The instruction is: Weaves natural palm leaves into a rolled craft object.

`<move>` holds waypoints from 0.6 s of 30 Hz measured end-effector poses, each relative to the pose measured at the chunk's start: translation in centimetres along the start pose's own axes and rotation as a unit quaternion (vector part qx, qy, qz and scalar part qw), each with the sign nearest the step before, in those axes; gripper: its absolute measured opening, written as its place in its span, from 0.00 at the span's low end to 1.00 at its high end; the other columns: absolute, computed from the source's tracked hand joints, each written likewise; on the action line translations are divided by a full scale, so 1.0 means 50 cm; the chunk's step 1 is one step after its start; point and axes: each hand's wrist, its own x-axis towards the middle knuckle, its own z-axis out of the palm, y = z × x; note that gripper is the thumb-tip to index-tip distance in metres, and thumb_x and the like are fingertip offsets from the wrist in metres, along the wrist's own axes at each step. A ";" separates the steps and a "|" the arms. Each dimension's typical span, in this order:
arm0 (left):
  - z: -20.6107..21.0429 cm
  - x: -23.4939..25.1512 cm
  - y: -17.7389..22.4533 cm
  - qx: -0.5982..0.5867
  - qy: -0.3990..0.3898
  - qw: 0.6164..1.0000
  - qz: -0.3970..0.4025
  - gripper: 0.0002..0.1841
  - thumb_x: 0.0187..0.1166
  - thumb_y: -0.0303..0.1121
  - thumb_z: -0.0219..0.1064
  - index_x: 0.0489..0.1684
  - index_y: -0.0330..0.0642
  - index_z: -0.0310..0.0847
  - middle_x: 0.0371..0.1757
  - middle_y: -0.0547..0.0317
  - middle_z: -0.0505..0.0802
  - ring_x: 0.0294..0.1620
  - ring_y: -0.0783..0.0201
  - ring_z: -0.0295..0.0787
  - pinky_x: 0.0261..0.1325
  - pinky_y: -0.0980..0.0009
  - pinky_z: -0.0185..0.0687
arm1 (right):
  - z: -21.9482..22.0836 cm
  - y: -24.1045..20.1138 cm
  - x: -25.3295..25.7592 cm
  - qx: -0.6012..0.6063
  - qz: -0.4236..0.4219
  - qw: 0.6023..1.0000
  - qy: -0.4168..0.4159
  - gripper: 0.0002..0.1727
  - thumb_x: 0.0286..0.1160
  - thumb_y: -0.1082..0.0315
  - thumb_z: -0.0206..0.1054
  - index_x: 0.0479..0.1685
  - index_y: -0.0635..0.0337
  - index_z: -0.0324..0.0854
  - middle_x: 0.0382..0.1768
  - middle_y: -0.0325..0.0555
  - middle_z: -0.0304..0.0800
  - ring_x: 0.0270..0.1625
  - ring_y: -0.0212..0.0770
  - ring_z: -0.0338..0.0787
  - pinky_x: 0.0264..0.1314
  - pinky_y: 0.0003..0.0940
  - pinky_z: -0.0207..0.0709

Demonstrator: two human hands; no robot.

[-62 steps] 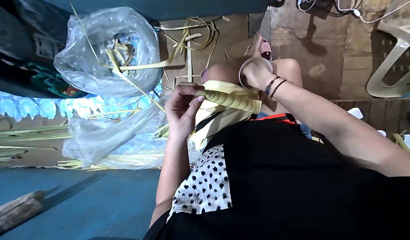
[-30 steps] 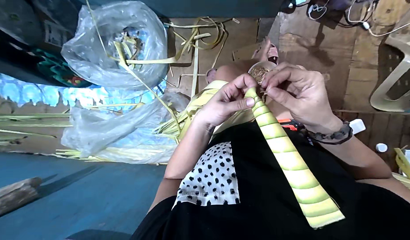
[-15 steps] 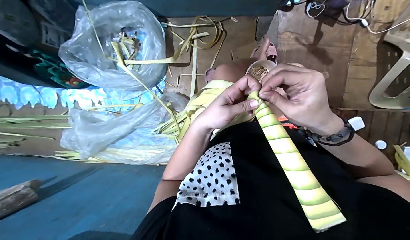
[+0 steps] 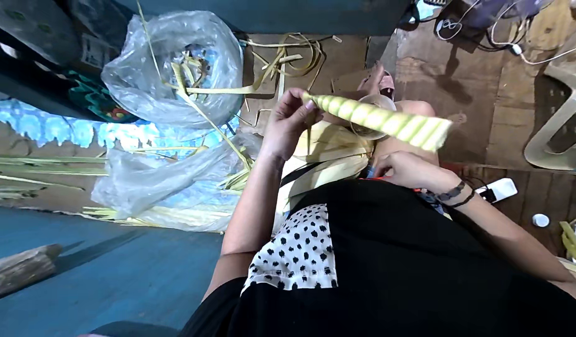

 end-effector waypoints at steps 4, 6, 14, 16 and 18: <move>0.008 0.014 -0.014 -0.018 0.126 0.990 0.062 0.06 0.87 0.25 0.59 0.54 0.39 0.79 0.44 0.61 0.92 0.46 0.65 0.92 0.61 0.61 0.89 | -0.032 -0.013 -0.018 0.010 0.034 0.999 -0.020 0.06 0.74 0.68 0.76 0.39 0.61 0.87 0.30 0.48 0.90 0.34 0.45 0.90 0.43 0.49 0.84; 0.008 0.016 -0.021 -0.003 0.158 0.984 0.080 0.05 0.87 0.27 0.61 0.51 0.38 0.82 0.44 0.60 0.92 0.48 0.65 0.91 0.61 0.61 0.88 | -0.029 -0.008 -0.012 0.016 0.043 0.998 -0.052 0.10 0.75 0.70 0.74 0.52 0.61 0.86 0.39 0.49 0.92 0.41 0.45 0.93 0.52 0.49 0.87; 0.004 -0.004 -0.011 0.121 0.094 0.984 0.086 0.15 0.77 0.21 0.61 0.60 0.35 0.81 0.54 0.59 0.90 0.56 0.69 0.87 0.63 0.67 0.83 | -0.074 0.004 -0.033 0.036 0.003 0.998 -0.044 0.13 0.68 0.72 0.79 0.51 0.59 0.87 0.39 0.47 0.89 0.40 0.43 0.88 0.47 0.46 0.83; 0.005 -0.007 -0.010 0.109 0.082 0.989 0.063 0.16 0.75 0.20 0.62 0.61 0.35 0.79 0.52 0.59 0.90 0.51 0.70 0.87 0.59 0.67 0.84 | -0.105 -0.011 -0.052 0.133 -0.011 0.991 -0.017 0.17 0.70 0.72 0.75 0.58 0.57 0.82 0.38 0.41 0.90 0.34 0.35 0.88 0.38 0.35 0.84; 0.020 -0.008 -0.010 0.070 0.063 0.995 0.031 0.17 0.75 0.20 0.64 0.62 0.37 0.78 0.54 0.59 0.90 0.51 0.69 0.88 0.57 0.67 0.87 | -0.115 -0.044 -0.054 0.224 -0.040 0.973 0.026 0.24 0.71 0.73 0.66 0.69 0.55 0.75 0.46 0.37 0.94 0.36 0.30 0.92 0.40 0.28 0.87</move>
